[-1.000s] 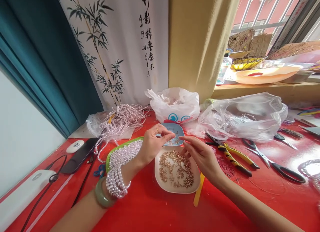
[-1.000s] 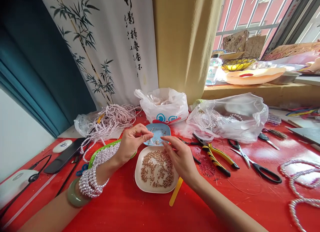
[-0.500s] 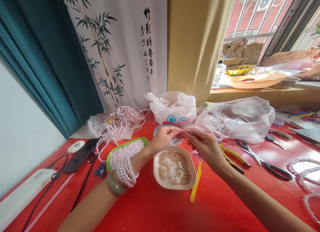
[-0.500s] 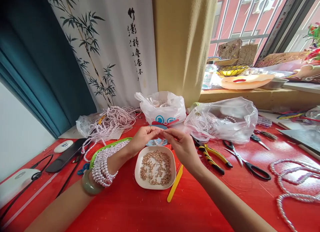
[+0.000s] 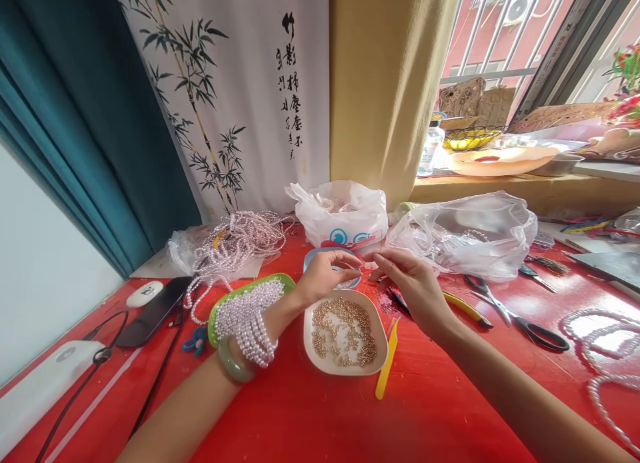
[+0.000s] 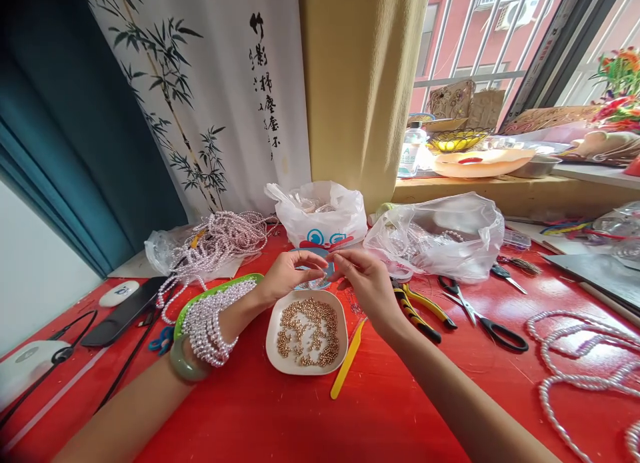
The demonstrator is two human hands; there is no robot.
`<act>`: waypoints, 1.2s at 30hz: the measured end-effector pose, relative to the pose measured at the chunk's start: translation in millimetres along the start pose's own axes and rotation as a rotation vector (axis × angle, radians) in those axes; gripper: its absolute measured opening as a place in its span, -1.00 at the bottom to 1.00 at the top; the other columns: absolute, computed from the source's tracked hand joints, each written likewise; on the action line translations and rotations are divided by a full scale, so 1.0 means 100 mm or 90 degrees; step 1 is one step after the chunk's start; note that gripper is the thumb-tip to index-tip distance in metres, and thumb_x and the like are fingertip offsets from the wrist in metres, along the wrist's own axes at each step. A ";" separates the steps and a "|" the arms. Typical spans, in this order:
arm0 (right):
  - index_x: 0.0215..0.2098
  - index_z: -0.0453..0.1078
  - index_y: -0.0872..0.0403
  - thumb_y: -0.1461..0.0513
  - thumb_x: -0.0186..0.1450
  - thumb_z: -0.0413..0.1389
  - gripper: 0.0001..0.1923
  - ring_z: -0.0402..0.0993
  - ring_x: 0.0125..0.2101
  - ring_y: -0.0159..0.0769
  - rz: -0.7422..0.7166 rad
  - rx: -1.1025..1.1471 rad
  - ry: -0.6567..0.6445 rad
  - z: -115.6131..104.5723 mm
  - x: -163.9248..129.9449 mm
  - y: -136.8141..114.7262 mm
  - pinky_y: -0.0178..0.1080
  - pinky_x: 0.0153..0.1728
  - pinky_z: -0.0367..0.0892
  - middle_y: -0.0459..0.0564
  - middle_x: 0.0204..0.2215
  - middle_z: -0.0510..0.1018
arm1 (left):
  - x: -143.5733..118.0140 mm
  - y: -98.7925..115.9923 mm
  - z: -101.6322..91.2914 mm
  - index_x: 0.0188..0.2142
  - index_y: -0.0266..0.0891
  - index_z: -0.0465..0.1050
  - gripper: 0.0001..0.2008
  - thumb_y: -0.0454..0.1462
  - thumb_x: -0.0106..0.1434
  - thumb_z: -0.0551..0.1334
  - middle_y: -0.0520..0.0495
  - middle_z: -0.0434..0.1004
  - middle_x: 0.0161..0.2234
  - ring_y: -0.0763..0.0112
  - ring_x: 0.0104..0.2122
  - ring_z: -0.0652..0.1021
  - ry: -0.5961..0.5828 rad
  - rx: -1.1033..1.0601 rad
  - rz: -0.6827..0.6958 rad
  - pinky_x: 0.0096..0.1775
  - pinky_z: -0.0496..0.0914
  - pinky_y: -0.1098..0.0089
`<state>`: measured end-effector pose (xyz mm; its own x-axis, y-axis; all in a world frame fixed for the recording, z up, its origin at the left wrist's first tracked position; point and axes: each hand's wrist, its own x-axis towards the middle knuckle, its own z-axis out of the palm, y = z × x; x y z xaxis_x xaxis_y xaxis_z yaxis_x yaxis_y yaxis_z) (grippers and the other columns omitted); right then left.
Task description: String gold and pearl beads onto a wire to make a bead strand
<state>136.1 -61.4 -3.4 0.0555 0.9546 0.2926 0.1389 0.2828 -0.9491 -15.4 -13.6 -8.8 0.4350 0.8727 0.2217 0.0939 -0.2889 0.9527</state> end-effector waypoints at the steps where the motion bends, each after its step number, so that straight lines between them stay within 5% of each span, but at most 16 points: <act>1: -0.40 0.41 0.12 0.09 0.11 0.05 -0.74 0.39 -0.54 -0.41 0.011 0.019 -0.006 0.00 0.00 0.02 -0.34 -0.53 0.29 -0.03 -0.50 0.47 | -0.02 0.00 -0.03 -0.43 -0.30 0.45 -0.82 -0.27 -0.08 0.28 -0.07 0.48 -0.40 0.44 -0.38 0.44 0.015 0.041 0.013 -0.29 0.29 0.40; 3: -0.40 0.40 0.12 0.09 0.10 0.06 -0.74 0.43 -0.50 -0.39 0.035 0.049 0.001 0.01 0.01 0.06 -0.33 -0.50 0.32 0.00 -0.42 0.50 | -0.06 0.02 -0.09 -0.46 -0.29 0.45 -0.87 -0.28 -0.06 0.26 -0.05 0.48 -0.44 0.44 -0.42 0.43 0.015 0.117 0.023 -0.32 0.29 0.41; 9: -0.22 0.32 0.09 0.10 0.11 0.06 -0.69 0.46 -0.50 -0.35 0.033 0.053 0.032 0.06 -0.03 0.19 -0.26 -0.46 0.37 -0.02 -0.45 0.51 | -0.17 -0.05 -0.20 -0.50 -0.26 0.48 -0.90 -0.37 -0.05 0.19 -0.03 0.52 -0.51 0.42 -0.47 0.47 -0.237 0.313 -0.065 -0.41 0.30 0.46; 13: -0.28 0.28 0.09 0.09 0.15 0.03 -0.74 0.46 -0.53 -0.35 0.008 0.025 0.010 0.12 -0.06 0.25 -0.27 -0.51 0.38 -0.03 -0.47 0.50 | -0.19 -0.21 -0.14 -0.51 -0.24 0.50 -0.89 -0.39 -0.08 0.20 -0.02 0.52 -0.54 0.42 -0.51 0.48 -0.293 0.392 -0.077 -0.45 0.28 0.50; 24: -0.31 0.26 0.10 0.12 0.18 0.00 -0.79 0.45 -0.53 -0.38 0.010 0.028 -0.014 0.11 -0.08 0.33 -0.29 -0.51 0.37 -0.03 -0.47 0.48 | -0.25 -0.23 -0.06 -0.56 -0.25 0.48 -0.88 -0.41 -0.08 0.16 -0.04 0.51 -0.56 0.42 -0.56 0.44 -0.279 0.443 -0.073 -0.49 0.23 0.48; 31: -0.36 0.24 0.10 0.13 0.18 0.00 -0.82 0.41 -0.56 -0.41 0.030 0.046 -0.032 0.15 -0.13 0.36 -0.32 -0.52 0.34 -0.08 -0.53 0.47 | -0.19 -0.25 -0.10 -0.53 -0.27 0.45 -0.92 -0.37 -0.06 0.18 -0.03 0.48 -0.55 0.44 -0.53 0.44 -0.234 0.362 -0.078 -0.46 0.26 0.48; 33: -0.44 0.24 0.10 0.14 0.19 -0.01 -0.82 0.40 -0.57 -0.42 0.040 0.051 -0.050 0.17 -0.16 0.37 -0.33 -0.53 0.32 -0.08 -0.55 0.46 | -0.14 -0.25 -0.12 -0.46 -0.30 0.42 -0.90 -0.33 0.00 0.16 -0.05 0.48 -0.50 0.46 -0.50 0.45 -0.192 0.282 -0.095 -0.43 0.30 0.48; 36: -0.50 0.24 0.10 0.17 0.18 -0.01 -0.83 0.38 -0.59 -0.42 0.070 0.056 -0.077 0.22 -0.21 0.39 -0.34 -0.54 0.30 -0.10 -0.58 0.45 | -0.08 -0.25 -0.14 -0.45 -0.33 0.38 -0.90 -0.33 -0.02 0.23 -0.02 0.44 -0.48 0.55 -0.52 0.43 -0.089 -0.013 -0.167 -0.41 0.32 0.49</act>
<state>118.7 -68.6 -48.9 -0.0545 0.9830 0.1755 0.0514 0.1783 -0.9826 -33.8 -8.1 -32.0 0.5183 0.8530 -0.0620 0.2015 -0.0513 0.9782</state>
